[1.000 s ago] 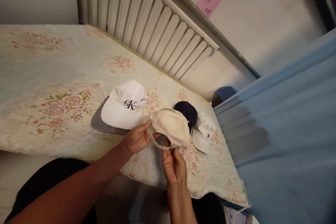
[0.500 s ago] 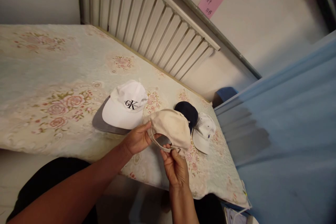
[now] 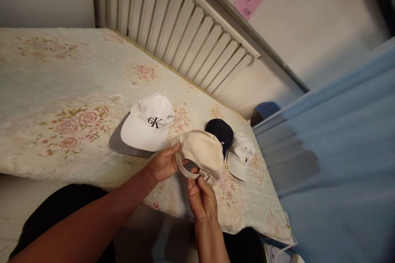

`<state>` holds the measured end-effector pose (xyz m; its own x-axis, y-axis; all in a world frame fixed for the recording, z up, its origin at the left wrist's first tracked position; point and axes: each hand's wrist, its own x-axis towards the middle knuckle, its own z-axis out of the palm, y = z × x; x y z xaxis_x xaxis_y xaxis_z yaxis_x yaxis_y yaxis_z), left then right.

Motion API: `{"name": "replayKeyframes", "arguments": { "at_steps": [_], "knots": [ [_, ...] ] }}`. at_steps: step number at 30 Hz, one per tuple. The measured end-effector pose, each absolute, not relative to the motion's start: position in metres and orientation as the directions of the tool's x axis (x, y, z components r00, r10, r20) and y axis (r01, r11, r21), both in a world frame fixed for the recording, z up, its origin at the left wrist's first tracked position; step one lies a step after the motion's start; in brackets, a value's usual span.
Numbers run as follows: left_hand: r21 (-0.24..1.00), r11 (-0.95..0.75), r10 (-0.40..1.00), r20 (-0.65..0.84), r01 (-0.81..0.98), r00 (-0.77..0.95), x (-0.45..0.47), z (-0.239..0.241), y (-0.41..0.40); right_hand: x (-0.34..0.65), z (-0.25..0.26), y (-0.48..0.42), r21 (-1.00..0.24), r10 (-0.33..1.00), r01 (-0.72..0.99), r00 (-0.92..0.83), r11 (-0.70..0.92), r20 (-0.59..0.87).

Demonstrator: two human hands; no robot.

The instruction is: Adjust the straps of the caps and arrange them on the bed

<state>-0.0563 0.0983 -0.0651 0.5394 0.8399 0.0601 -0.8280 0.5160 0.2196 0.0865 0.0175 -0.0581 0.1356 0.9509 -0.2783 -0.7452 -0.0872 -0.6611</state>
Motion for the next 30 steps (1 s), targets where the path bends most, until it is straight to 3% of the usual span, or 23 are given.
{"name": "replayKeyframes", "arguments": {
  "at_steps": [5, 12, 18, 30],
  "knots": [
    [0.23, 0.596, 0.784, 0.042, -0.77, 0.619, -0.058, -0.066, 0.096, 0.077, -0.061, 0.011, -0.656, 0.95, -0.726, 0.01, -0.207, -0.311],
    [0.219, 0.537, 0.831, 0.027, -0.815, 0.556, -0.056, -0.067, 0.098, 0.076, -0.067, 0.012, -0.611, 0.905, -0.728, -0.029, -0.309, -0.424],
    [0.224, 0.538, 0.83, 0.027, -0.813, 0.557, -0.055, -0.067, 0.098, 0.076, -0.069, 0.011, -0.581, 0.916, -0.763, -0.035, -0.283, -0.4],
    [0.271, 0.539, 0.822, 0.038, -0.797, 0.569, -0.055, -0.062, 0.093, 0.083, -0.058, 0.014, -0.697, 0.962, -0.709, 0.102, -0.109, -0.254]
  ]
}}
